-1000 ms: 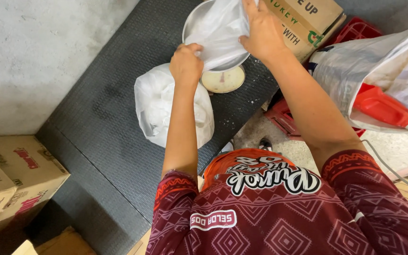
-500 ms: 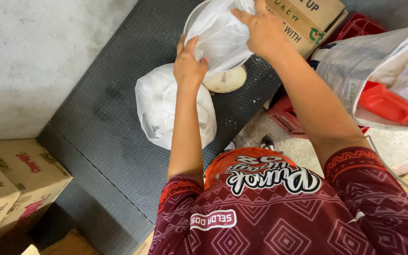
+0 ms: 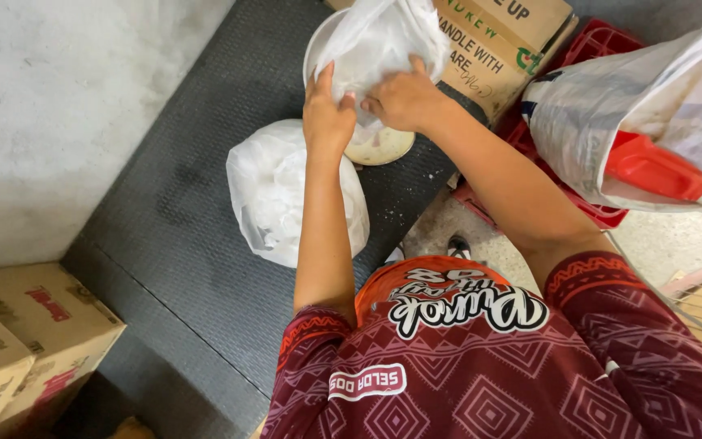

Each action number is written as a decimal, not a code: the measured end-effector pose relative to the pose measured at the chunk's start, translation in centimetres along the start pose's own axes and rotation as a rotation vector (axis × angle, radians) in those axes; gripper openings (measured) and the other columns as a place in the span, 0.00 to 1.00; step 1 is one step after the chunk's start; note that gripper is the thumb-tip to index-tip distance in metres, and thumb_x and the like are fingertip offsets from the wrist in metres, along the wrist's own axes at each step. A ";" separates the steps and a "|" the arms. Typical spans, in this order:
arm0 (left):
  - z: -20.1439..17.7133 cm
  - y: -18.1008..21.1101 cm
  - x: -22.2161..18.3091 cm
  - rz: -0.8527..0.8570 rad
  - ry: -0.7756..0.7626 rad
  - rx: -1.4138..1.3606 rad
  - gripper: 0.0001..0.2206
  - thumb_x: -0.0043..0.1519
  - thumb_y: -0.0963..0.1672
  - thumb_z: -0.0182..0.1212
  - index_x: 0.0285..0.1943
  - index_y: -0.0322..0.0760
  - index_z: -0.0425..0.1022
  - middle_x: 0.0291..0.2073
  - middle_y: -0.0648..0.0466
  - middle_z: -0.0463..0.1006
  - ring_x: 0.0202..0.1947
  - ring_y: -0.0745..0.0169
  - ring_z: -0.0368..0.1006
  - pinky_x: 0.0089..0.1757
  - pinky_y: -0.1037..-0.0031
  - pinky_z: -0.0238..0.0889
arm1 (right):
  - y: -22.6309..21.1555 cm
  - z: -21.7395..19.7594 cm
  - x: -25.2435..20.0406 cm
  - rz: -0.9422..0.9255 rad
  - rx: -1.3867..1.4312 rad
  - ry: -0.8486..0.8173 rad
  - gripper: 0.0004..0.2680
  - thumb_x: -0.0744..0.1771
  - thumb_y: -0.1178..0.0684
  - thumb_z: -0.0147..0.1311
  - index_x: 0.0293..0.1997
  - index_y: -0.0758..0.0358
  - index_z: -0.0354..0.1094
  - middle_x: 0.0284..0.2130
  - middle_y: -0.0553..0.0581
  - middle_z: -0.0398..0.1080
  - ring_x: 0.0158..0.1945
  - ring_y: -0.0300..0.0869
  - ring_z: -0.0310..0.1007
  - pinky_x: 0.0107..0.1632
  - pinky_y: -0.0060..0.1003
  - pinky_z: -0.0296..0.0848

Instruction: Scooping powder from a large bag into small plastic bags, weighing them, and then packing the small bags into a cardboard box.

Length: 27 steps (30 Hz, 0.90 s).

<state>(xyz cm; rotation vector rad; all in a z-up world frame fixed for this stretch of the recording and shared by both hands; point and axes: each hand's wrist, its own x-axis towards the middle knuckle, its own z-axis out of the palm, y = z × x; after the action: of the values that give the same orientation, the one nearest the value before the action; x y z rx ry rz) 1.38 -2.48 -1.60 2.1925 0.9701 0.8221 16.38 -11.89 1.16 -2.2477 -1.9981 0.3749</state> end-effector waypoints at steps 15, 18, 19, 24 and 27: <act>-3.5 9.0 -4.9 0.373 0.174 0.098 0.28 0.67 0.50 0.65 0.77 0.44 0.64 0.79 0.35 0.46 0.78 0.28 0.43 0.71 0.46 0.44 | 0.4 -4.7 -11.3 -0.249 0.492 0.653 0.12 0.64 0.57 0.65 0.52 0.67 0.75 0.44 0.66 0.76 0.47 0.59 0.76 0.51 0.48 0.73; -1.4 13.0 -6.0 0.470 0.125 -0.008 0.26 0.72 0.49 0.63 0.78 0.43 0.64 0.80 0.40 0.44 0.79 0.35 0.42 0.72 0.50 0.42 | 1.2 -5.9 -15.1 -0.135 0.533 0.637 0.10 0.66 0.56 0.65 0.52 0.65 0.75 0.43 0.64 0.76 0.47 0.57 0.77 0.52 0.47 0.74; -0.3 14.0 -6.4 0.478 0.102 -0.021 0.26 0.72 0.49 0.63 0.78 0.43 0.64 0.80 0.40 0.44 0.79 0.35 0.42 0.72 0.50 0.42 | 1.8 -6.3 -16.7 -0.108 0.532 0.643 0.10 0.66 0.56 0.65 0.52 0.65 0.75 0.43 0.64 0.76 0.47 0.57 0.77 0.52 0.47 0.74; 3.9 18.6 -8.5 0.558 -0.104 -0.190 0.22 0.73 0.46 0.63 0.77 0.43 0.67 0.79 0.42 0.46 0.80 0.39 0.44 0.73 0.56 0.44 | 6.3 -7.1 -24.3 -0.053 0.479 0.792 0.12 0.67 0.57 0.65 0.56 0.64 0.74 0.46 0.64 0.76 0.50 0.57 0.77 0.55 0.46 0.74; 6.9 20.3 -8.9 0.584 -0.169 -0.197 0.22 0.71 0.46 0.65 0.74 0.42 0.70 0.79 0.41 0.49 0.78 0.40 0.48 0.72 0.57 0.46 | 11.3 -4.9 -29.6 0.012 0.490 0.850 0.11 0.69 0.56 0.66 0.58 0.62 0.74 0.50 0.62 0.76 0.53 0.55 0.78 0.57 0.45 0.75</act>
<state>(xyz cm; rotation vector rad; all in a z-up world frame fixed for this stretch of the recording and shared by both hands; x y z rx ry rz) 10.11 -22.55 6.00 2.3443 0.1453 0.9178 25.46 -42.22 6.36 -1.6856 -1.2743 -0.0924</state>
